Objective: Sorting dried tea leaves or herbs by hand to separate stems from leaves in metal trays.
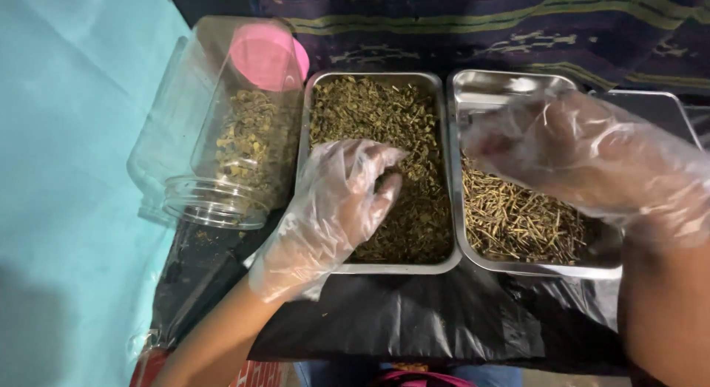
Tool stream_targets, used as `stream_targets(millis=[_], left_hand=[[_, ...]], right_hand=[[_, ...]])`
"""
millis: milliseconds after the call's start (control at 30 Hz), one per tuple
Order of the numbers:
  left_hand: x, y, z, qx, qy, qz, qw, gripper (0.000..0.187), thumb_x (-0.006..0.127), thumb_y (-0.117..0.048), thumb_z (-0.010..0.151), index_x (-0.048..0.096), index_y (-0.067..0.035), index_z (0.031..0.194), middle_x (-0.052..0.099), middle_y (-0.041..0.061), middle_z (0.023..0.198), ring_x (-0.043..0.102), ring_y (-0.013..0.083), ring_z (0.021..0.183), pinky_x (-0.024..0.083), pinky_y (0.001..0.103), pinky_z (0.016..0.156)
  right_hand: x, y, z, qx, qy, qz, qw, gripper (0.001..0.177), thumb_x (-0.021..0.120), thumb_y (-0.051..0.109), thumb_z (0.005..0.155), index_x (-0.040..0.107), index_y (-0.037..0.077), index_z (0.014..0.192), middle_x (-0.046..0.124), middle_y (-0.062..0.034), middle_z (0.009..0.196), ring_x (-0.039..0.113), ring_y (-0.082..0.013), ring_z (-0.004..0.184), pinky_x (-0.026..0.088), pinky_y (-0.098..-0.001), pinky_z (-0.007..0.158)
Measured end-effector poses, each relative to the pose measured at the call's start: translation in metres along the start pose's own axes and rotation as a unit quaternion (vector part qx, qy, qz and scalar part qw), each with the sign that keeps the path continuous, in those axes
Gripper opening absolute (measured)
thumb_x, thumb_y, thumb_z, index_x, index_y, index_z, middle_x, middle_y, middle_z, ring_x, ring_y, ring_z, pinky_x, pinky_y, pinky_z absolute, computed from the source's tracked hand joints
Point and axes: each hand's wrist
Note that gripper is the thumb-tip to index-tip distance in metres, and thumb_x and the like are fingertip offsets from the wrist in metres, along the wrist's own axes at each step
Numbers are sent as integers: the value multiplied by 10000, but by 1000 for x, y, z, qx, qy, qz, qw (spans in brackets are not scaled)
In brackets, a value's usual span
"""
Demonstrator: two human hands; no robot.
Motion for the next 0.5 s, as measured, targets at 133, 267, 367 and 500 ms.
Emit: stream_targets(millis=[133, 267, 367, 500], left_hand=[[13, 15, -34, 30, 41, 276, 960, 420, 692, -394, 1208, 685, -141, 1544, 708, 93, 1455, 709, 304, 1294, 617, 503, 1159], [16, 20, -45, 110, 8, 380, 918, 555, 608, -374, 1272, 570, 51, 1627, 632, 207, 1548, 697, 357, 1409, 689, 527, 1182], [-6, 3, -40, 139, 124, 446, 875, 558, 749, 76, 1122, 566, 52, 1648, 601, 245, 1597, 672, 387, 1416, 648, 548, 1182], [-6, -8, -19, 47, 190, 438, 878, 488, 646, -61, 1063, 619, -35, 1549, 640, 98, 1311, 635, 260, 1116, 593, 388, 974]], right_hand=[[-44, 40, 16, 451, -4, 509, 733, 579, 550, 243, 1221, 440, -2, 1734, 720, -159, 1249, 731, -223, 1184, 507, -459, 1234], [17, -47, 32, 35, 30, 529, 847, 127, 479, 137, 1299, 561, 154, 1203, 609, -75, 982, 553, -144, 654, 522, -199, 483], [-5, -78, 54, -60, 144, -160, 975, 374, 530, 265, 1232, 777, 2, 1129, 822, -193, 1226, 801, -221, 960, 702, -295, 900], [-35, -85, 97, 187, 151, 110, 964, 357, 544, 260, 1224, 751, -7, 1338, 791, -200, 1246, 830, -279, 976, 775, -353, 846]])
Point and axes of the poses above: each hand's wrist, its own z-axis towards the middle knuckle, its own x-axis out of the palm, y = z × x
